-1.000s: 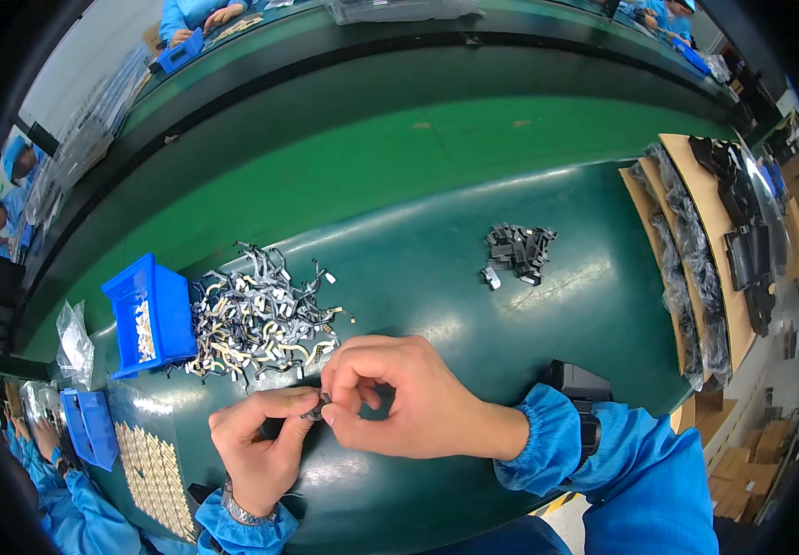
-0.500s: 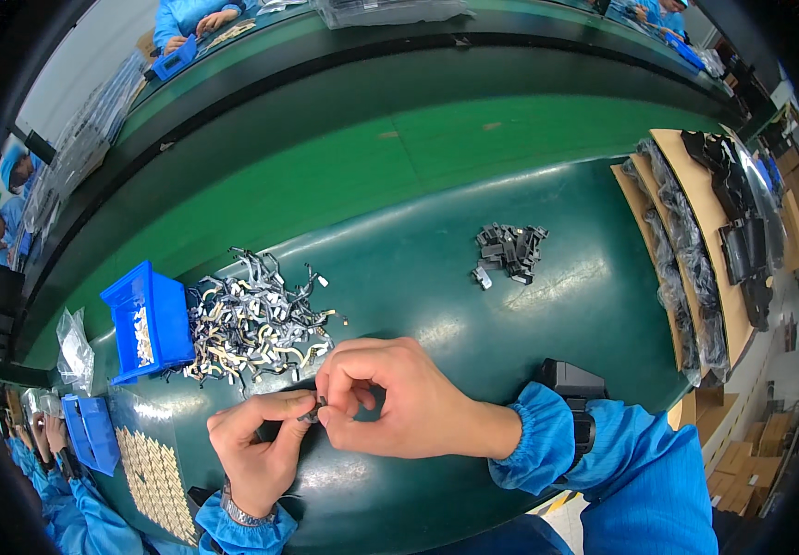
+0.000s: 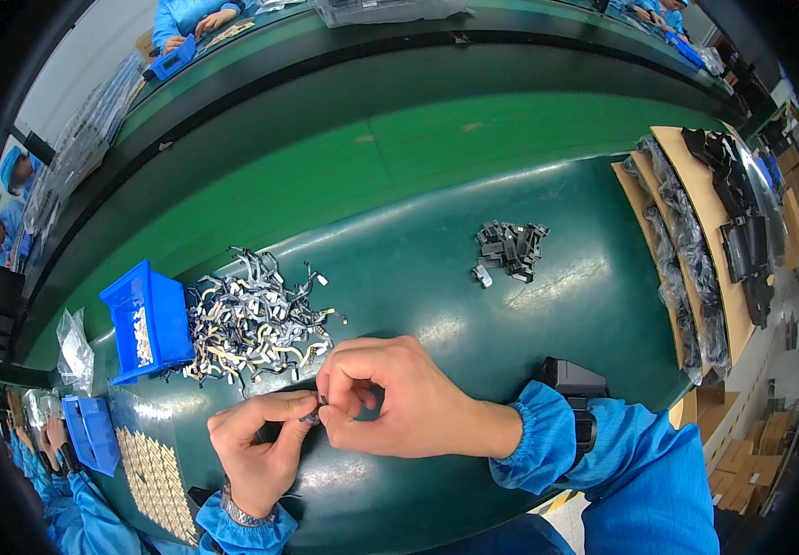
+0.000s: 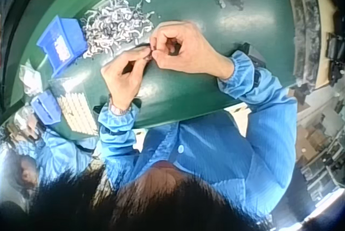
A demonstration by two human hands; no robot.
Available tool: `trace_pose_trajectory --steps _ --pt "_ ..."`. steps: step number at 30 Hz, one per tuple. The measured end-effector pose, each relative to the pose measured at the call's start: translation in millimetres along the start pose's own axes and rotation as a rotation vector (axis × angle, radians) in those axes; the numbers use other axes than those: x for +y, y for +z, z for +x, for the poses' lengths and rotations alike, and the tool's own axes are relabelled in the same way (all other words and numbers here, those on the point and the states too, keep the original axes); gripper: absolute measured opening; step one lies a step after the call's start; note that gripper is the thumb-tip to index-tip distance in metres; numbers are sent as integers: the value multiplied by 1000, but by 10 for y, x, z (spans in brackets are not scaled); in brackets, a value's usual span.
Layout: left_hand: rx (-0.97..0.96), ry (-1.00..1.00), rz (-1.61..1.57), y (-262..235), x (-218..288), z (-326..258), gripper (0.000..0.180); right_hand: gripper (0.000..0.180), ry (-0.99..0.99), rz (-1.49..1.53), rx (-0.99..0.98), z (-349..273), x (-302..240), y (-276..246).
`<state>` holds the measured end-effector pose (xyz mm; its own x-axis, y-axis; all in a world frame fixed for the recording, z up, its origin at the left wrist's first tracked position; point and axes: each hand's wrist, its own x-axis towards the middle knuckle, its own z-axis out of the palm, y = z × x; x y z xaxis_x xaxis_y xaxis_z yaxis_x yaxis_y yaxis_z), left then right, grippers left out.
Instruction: Assembling small plastic and metal components on a factory production line.
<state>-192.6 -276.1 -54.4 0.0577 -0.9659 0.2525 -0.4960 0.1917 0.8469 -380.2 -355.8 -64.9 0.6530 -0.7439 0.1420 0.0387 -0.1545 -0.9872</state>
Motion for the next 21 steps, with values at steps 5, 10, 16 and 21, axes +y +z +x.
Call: trace_pose_trajectory --steps 5,10,16,21 --pt "9 6 0 3 -3 -2 10 19 -3 -11 0 1 10 6" --pt "2 -1 1 -1 6 0 10 20 -10 -22 1 -1 14 2" --pt "-1 12 7 -2 12 4 11 20 -7 -21 -1 4 3 1" --pt "-6 9 9 -6 22 11 11 20 5 -14 2 0 4 1"
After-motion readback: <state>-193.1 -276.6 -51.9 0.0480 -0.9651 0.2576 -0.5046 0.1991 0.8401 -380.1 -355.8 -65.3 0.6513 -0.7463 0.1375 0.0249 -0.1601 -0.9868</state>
